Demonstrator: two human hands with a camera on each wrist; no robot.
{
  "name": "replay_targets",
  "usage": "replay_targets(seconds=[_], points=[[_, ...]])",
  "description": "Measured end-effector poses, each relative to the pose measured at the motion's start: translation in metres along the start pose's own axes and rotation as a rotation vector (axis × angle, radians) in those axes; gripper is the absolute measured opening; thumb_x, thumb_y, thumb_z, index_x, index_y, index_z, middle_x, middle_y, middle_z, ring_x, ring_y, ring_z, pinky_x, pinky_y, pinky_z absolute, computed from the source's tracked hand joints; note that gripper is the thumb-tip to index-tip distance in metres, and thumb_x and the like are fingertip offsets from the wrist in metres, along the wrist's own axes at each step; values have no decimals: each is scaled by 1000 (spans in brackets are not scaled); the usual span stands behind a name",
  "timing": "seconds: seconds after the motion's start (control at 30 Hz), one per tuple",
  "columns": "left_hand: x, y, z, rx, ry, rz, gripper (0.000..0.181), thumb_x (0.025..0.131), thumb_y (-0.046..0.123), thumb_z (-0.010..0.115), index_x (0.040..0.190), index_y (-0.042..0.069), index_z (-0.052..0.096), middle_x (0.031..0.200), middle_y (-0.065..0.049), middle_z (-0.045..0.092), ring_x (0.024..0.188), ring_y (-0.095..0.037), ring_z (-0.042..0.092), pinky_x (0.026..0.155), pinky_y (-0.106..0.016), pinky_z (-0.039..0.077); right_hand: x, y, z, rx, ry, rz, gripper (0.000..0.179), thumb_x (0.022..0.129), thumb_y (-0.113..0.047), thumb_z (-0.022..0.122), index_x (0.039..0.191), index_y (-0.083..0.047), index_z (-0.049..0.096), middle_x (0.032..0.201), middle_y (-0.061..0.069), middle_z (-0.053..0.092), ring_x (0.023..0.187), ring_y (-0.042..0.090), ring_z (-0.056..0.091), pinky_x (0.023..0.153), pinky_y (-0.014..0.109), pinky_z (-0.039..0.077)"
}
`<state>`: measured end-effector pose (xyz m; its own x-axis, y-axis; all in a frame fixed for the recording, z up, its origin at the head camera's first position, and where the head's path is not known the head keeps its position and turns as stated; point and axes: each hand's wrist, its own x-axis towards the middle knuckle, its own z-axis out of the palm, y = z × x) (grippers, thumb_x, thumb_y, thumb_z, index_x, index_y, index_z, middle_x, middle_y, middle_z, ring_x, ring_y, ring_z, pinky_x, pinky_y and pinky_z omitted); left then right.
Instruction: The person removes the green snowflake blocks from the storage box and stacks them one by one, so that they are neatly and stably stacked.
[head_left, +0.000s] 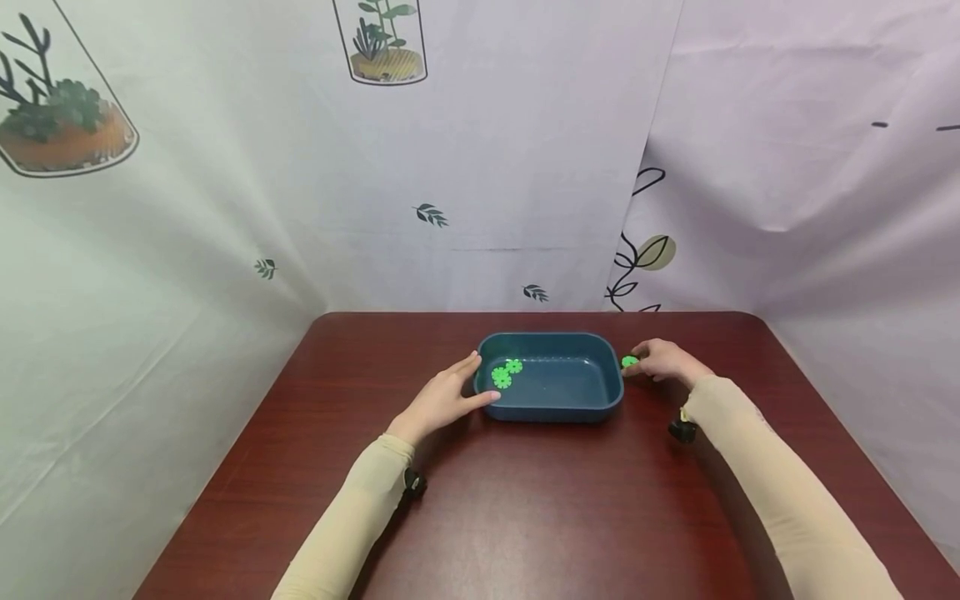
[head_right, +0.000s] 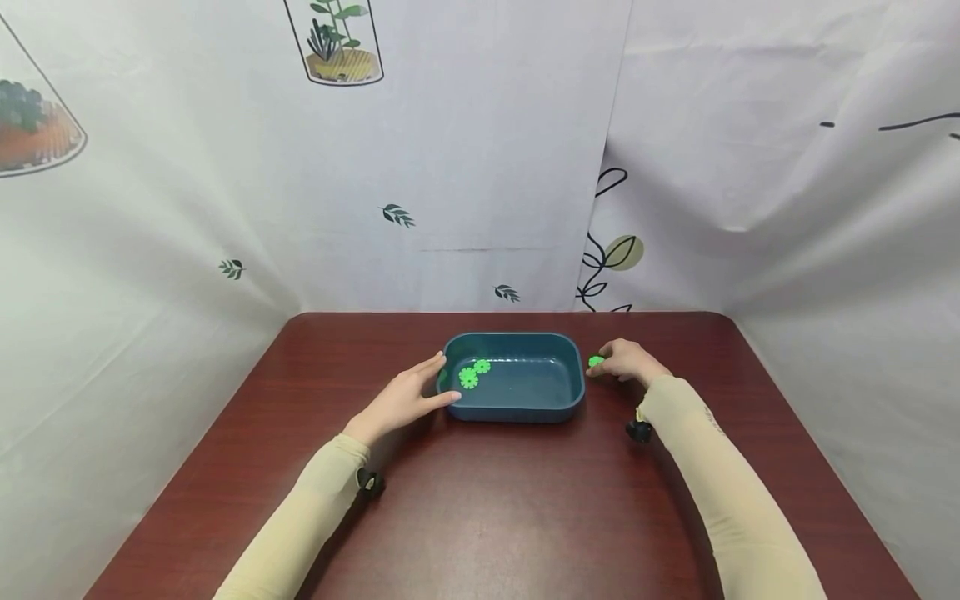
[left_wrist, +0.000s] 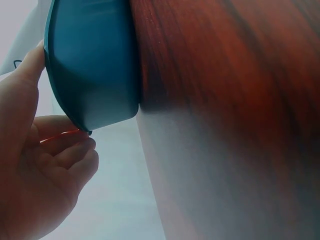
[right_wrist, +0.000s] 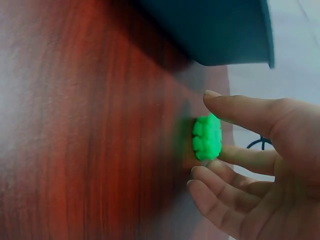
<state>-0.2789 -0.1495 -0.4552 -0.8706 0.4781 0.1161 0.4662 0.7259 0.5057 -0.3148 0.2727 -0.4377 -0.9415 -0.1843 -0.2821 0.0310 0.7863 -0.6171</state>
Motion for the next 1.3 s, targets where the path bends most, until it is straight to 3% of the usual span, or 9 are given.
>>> replay_targets(seconds=[0.37, 0.77, 1.3], points=[[2, -2, 2, 8, -4, 11, 93, 89, 65, 64, 156, 6, 37, 162, -9, 32, 147, -24, 34, 115, -45, 36, 4, -2, 10, -127, 70, -4, 51, 85, -17, 76, 121, 16, 60, 104, 23, 66, 87, 30, 61, 78, 41, 54], [2, -1, 3, 2, -11, 3, 91, 90, 61, 66, 156, 6, 36, 163, -8, 30, 147, -23, 34, 115, -45, 35, 4, -4, 11, -152, 99, 5, 40, 86, -12, 74, 115, 14, 63, 99, 20, 67, 86, 30, 61, 80, 44, 54], [3, -2, 1, 14, -9, -2, 95, 89, 67, 63, 156, 6, 36, 163, -7, 30, 147, -22, 34, 115, -43, 35, 7, -4, 10, -157, 126, -9, 42, 86, -13, 75, 115, 15, 64, 103, 25, 68, 88, 33, 62, 82, 47, 55]])
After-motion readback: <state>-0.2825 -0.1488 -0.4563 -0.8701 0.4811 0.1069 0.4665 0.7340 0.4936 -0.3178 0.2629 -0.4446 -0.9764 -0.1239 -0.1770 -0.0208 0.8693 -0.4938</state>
